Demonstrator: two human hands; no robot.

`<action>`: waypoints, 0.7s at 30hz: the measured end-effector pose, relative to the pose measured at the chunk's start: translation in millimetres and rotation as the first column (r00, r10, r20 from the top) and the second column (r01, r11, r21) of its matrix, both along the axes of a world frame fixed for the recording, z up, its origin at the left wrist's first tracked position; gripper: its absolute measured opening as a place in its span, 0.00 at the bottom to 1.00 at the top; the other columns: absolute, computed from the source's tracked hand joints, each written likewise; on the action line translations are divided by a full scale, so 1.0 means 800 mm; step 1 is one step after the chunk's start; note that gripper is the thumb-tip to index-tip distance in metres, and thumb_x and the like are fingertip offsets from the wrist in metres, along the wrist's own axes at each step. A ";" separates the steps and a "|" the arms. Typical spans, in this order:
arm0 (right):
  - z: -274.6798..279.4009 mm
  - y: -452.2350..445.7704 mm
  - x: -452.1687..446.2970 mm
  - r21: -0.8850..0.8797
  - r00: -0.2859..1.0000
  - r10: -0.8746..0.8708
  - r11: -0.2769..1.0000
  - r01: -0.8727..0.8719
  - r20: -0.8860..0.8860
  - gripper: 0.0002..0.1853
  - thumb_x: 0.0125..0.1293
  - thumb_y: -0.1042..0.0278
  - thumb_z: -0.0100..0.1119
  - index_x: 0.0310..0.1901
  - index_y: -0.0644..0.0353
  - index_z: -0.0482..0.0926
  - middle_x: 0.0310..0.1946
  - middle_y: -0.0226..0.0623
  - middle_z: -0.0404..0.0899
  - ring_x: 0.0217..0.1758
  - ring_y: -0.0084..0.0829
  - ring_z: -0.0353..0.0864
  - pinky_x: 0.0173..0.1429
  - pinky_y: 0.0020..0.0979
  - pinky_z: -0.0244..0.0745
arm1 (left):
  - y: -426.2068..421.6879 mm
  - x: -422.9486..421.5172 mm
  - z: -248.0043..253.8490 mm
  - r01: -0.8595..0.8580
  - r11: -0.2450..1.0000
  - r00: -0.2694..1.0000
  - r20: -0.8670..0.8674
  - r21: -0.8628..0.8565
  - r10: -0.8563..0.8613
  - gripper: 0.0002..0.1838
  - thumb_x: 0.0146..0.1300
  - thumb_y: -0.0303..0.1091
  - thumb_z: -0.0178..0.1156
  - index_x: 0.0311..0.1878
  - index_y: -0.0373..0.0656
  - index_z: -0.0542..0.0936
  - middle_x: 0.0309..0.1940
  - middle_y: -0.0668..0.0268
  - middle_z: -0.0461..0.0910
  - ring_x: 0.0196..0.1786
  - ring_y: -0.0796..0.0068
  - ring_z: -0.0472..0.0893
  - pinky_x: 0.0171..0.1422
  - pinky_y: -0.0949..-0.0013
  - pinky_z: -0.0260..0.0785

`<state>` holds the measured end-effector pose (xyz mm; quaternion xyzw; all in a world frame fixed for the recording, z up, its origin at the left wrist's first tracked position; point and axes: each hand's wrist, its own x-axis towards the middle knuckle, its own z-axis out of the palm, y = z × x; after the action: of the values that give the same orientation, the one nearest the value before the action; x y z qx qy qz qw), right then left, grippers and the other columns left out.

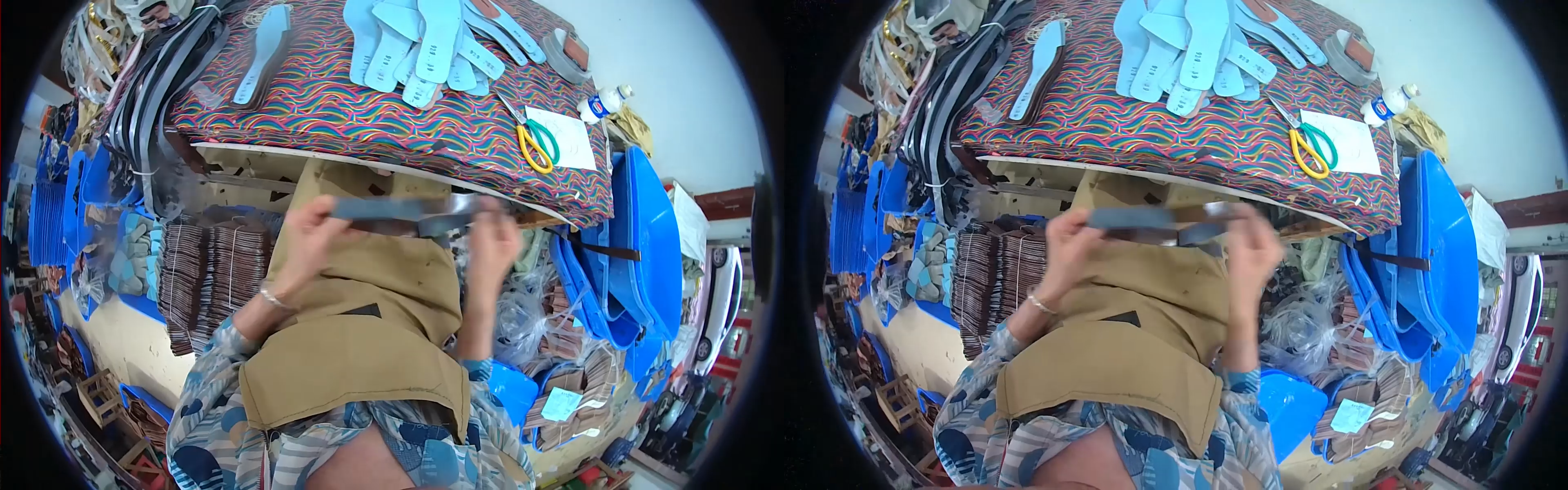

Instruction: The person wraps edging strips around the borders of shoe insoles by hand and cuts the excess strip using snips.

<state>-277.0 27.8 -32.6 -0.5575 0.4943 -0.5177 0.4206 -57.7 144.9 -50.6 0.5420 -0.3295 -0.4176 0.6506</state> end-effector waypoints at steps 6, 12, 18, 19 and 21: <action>0.048 -0.098 -0.306 -0.064 0.730 -0.519 0.795 0.603 0.445 0.08 0.67 0.70 0.52 0.40 0.65 0.79 0.31 0.35 0.81 0.27 0.24 0.76 0.28 0.27 0.69 | 0.134 0.198 -0.068 -0.391 0.914 0.892 -0.197 0.110 0.406 0.12 0.71 0.36 0.50 0.45 0.37 0.77 0.42 0.60 0.81 0.44 0.69 0.81 0.46 0.65 0.75; 0.134 -0.098 -0.698 -0.566 0.146 -0.982 0.053 0.822 0.120 0.19 0.57 0.59 0.58 0.31 0.73 0.82 0.28 0.50 0.82 0.30 0.45 0.82 0.34 0.43 0.76 | 0.300 0.398 -0.206 -0.466 0.757 0.684 -0.357 0.458 0.636 0.07 0.69 0.33 0.55 0.44 0.40 0.77 0.39 0.60 0.80 0.39 0.65 0.79 0.46 0.61 0.76; 0.267 0.012 -0.798 -0.684 -0.527 -0.816 -0.244 0.687 -0.238 0.30 0.56 0.47 0.53 0.29 0.76 0.83 0.33 0.64 0.82 0.39 0.61 0.83 0.46 0.56 0.76 | 0.414 0.486 -0.324 -0.477 0.773 0.870 0.098 0.418 0.484 0.07 0.65 0.30 0.58 0.43 0.38 0.78 0.33 0.64 0.79 0.35 0.70 0.77 0.41 0.66 0.74; 0.284 0.025 -0.786 -0.621 -0.476 -0.816 -0.192 0.760 -0.329 0.31 0.56 0.44 0.55 0.30 0.74 0.84 0.34 0.63 0.83 0.41 0.62 0.82 0.47 0.55 0.76 | 0.423 0.478 -0.334 -0.424 0.793 0.861 0.467 0.437 0.202 0.10 0.62 0.33 0.60 0.42 0.36 0.78 0.37 0.62 0.82 0.37 0.71 0.80 0.43 0.66 0.74; 0.291 0.043 -0.859 -0.810 -0.843 -0.023 0.293 0.508 -0.538 0.18 0.69 0.50 0.50 0.34 0.52 0.84 0.31 0.44 0.85 0.31 0.45 0.87 0.31 0.45 0.79 | 0.346 0.422 -0.318 -0.404 0.849 0.830 0.527 0.341 0.183 0.11 0.61 0.33 0.60 0.42 0.36 0.78 0.37 0.61 0.82 0.36 0.70 0.80 0.41 0.65 0.74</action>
<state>-963.9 62.5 199.9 -0.1781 0.8395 0.1460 -0.4921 279.7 421.8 -305.0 0.8050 -0.2863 -0.2267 0.4677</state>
